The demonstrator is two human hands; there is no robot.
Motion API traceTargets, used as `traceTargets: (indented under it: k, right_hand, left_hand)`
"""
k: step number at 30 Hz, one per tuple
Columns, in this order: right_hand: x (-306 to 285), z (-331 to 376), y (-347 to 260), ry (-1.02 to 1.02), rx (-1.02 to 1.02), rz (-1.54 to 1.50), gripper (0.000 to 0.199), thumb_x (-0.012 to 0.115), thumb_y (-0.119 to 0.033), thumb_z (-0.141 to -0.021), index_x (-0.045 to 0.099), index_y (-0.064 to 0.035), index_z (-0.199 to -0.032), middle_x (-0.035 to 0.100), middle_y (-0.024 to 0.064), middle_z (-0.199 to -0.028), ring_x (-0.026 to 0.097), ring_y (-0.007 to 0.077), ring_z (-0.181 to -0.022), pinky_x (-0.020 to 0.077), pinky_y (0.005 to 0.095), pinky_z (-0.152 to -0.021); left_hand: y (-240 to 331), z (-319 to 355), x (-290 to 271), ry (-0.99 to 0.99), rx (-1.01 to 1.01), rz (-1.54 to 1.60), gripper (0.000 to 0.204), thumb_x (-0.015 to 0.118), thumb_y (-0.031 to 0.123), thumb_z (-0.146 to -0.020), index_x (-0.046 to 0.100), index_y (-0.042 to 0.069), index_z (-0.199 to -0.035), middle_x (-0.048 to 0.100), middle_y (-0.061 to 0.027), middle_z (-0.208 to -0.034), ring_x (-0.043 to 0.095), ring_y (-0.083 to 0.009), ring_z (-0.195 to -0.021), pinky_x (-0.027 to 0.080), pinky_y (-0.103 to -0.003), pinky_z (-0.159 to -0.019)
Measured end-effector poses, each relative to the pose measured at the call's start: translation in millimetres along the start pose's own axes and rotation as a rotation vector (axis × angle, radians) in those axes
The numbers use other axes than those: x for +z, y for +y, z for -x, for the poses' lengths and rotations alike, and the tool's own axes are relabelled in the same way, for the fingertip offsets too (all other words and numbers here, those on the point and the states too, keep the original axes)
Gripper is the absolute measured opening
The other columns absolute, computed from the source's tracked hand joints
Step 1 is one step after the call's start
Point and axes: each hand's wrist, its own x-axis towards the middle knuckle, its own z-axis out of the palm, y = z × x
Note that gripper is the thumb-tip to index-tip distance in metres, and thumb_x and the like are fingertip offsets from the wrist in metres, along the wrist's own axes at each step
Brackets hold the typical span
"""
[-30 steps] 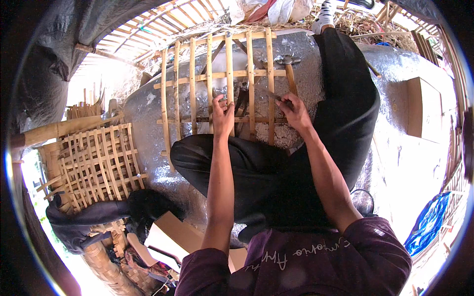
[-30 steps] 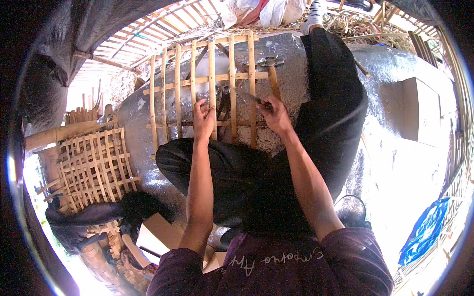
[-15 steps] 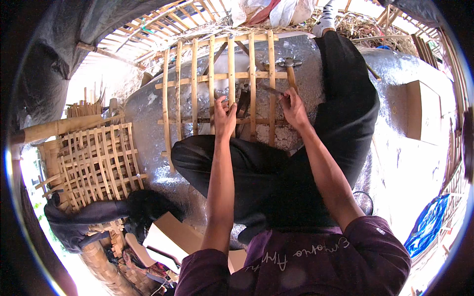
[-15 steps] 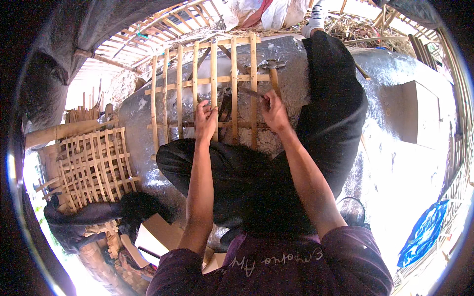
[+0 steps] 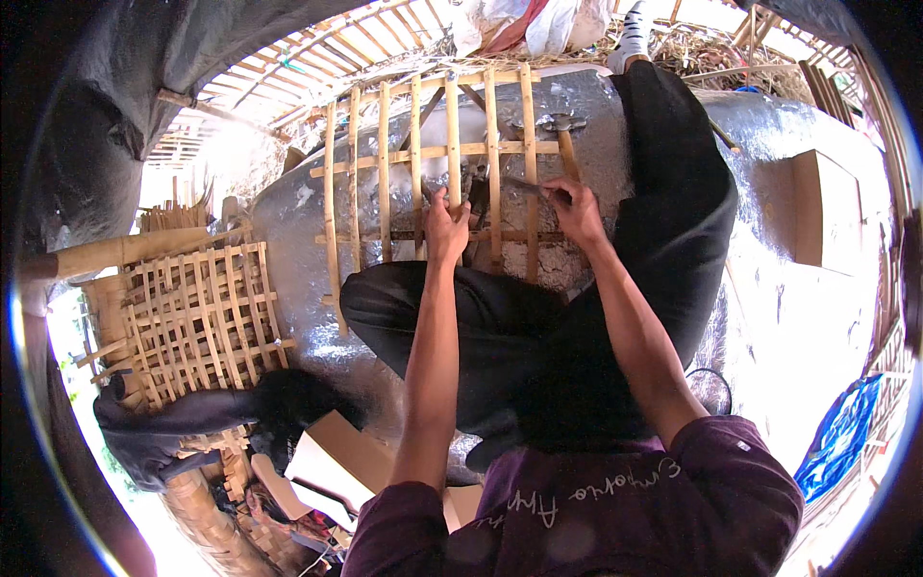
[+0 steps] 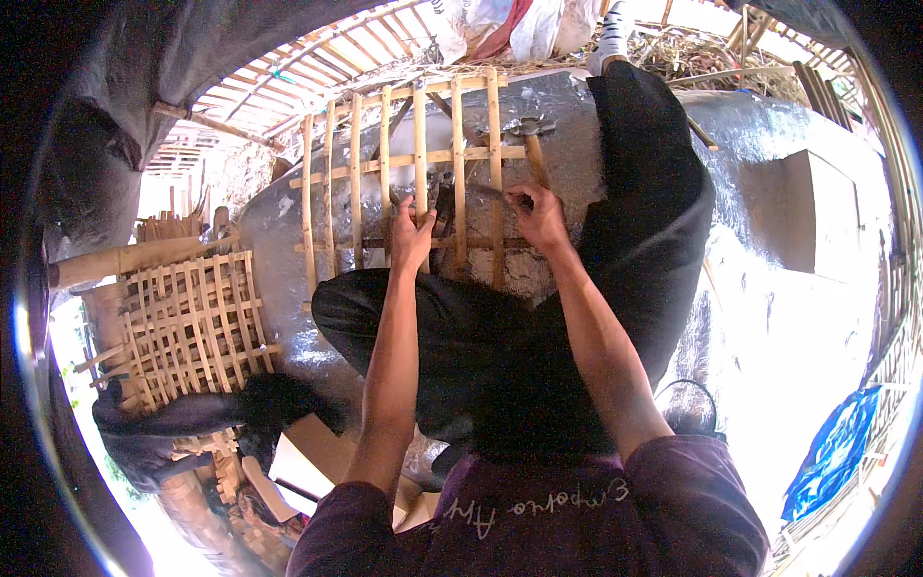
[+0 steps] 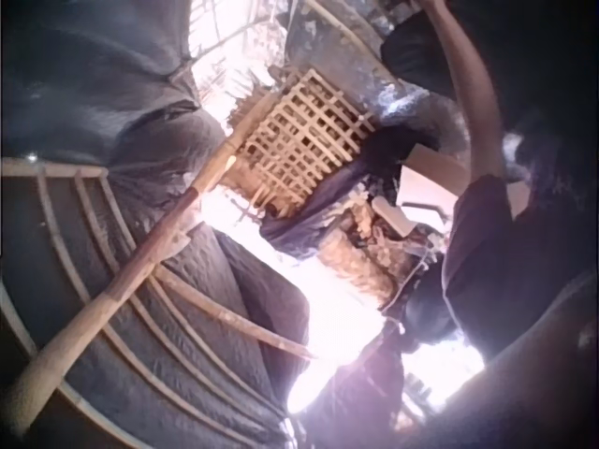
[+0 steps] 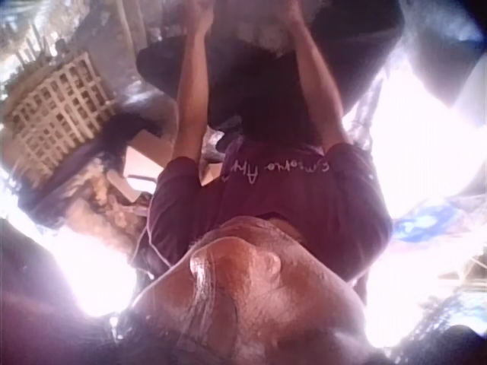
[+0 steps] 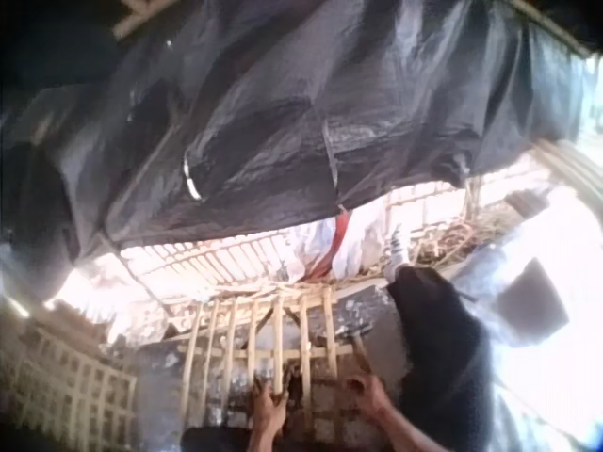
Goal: The person assembles a bamboo lattice grid by fitting wooden strips together and using a small blade to trim the bamboo as needed.
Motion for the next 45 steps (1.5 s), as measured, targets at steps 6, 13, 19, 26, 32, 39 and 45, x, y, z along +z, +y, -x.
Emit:
traceTargets:
  k: [6, 13, 19, 26, 32, 39, 45]
  right_hand:
    - [5, 2, 11, -0.087, 0.080, -0.184, 0.018, 0.065, -0.001, -0.082, 0.066, 0.0031, -0.100, 0.067, 0.0113, -0.098, 0.061, 0.0176, -0.090, 0.0475, 0.0298, -0.084]
    - [-8, 11, -9, -0.063, 0.040, -0.422, 0.018, 0.066, -0.015, -0.087, 0.061, 0.0024, -0.091, 0.065, 0.0082, -0.081, 0.060, 0.0137, -0.079, 0.0468, 0.0291, -0.068]
    - [-17, 20, -30, -0.059, 0.125, -0.431, 0.022, 0.070, -0.017, -0.084, 0.054, -0.0009, -0.085, 0.063, 0.0059, -0.075, 0.057, 0.0105, -0.069, 0.0443, 0.0262, -0.061]
    - [-1, 32, -38, 0.119, 0.078, -0.447, 0.029, 0.071, -0.025, -0.084, 0.053, -0.0023, -0.081, 0.063, 0.0064, -0.073, 0.058, 0.0122, -0.070, 0.0450, 0.0271, -0.064]
    - [1, 37, -18, 0.051, 0.174, -0.608, 0.028, 0.070, -0.027, -0.085, 0.055, -0.0041, -0.081, 0.065, 0.0043, -0.075, 0.053, 0.0086, -0.065, 0.0428, 0.0268, -0.062]
    - [-7, 35, -22, 0.097, 0.158, -0.592, 0.024, 0.070, -0.025, -0.086, 0.058, -0.0056, -0.077, 0.063, 0.0020, -0.073, 0.053, 0.0074, -0.066, 0.0400, 0.0232, -0.064]
    - [-46, 28, -26, 0.433, 0.197, -0.754, 0.023, 0.070, -0.028, -0.085, 0.062, -0.0064, -0.081, 0.060, -0.0003, -0.073, 0.052, 0.0077, -0.067, 0.0406, 0.0247, -0.060]
  left_hand:
    - [4, -2, -1, 0.006, 0.000, 0.083, 0.037, 0.061, 0.016, -0.089, 0.052, -0.002, -0.119, 0.065, -0.0167, -0.096, 0.063, -0.0284, -0.088, 0.048, -0.037, -0.080]
    - [28, 11, -17, 0.062, -0.044, 0.240, 0.032, 0.062, 0.016, -0.088, 0.055, -0.001, -0.115, 0.063, -0.0077, -0.089, 0.059, -0.0165, -0.082, 0.047, -0.030, -0.075]
    - [39, 30, -28, 0.116, 0.007, 0.310, 0.031, 0.058, 0.014, -0.086, 0.056, -0.001, -0.113, 0.063, -0.0059, -0.090, 0.058, -0.0138, -0.084, 0.045, -0.028, -0.075]
    - [39, 35, -33, 0.107, 0.055, 0.349, 0.036, 0.062, 0.010, -0.083, 0.054, -0.002, -0.115, 0.063, -0.0069, -0.093, 0.058, -0.0142, -0.085, 0.046, -0.029, -0.077]
    - [52, 41, -35, 0.096, 0.005, 0.339, 0.037, 0.063, 0.010, -0.083, 0.053, -0.002, -0.117, 0.063, -0.0081, -0.094, 0.059, -0.0155, -0.086, 0.047, -0.030, -0.079]
    - [62, 47, -38, 0.101, 0.052, 0.374, 0.038, 0.063, 0.007, -0.084, 0.052, -0.003, -0.118, 0.064, -0.0069, -0.091, 0.060, -0.0138, -0.083, 0.047, -0.028, -0.076]
    - [70, 53, -45, 0.147, 0.002, 0.284, 0.037, 0.061, 0.006, -0.085, 0.052, -0.004, -0.119, 0.064, -0.0080, -0.095, 0.060, -0.0139, -0.087, 0.047, -0.028, -0.078]
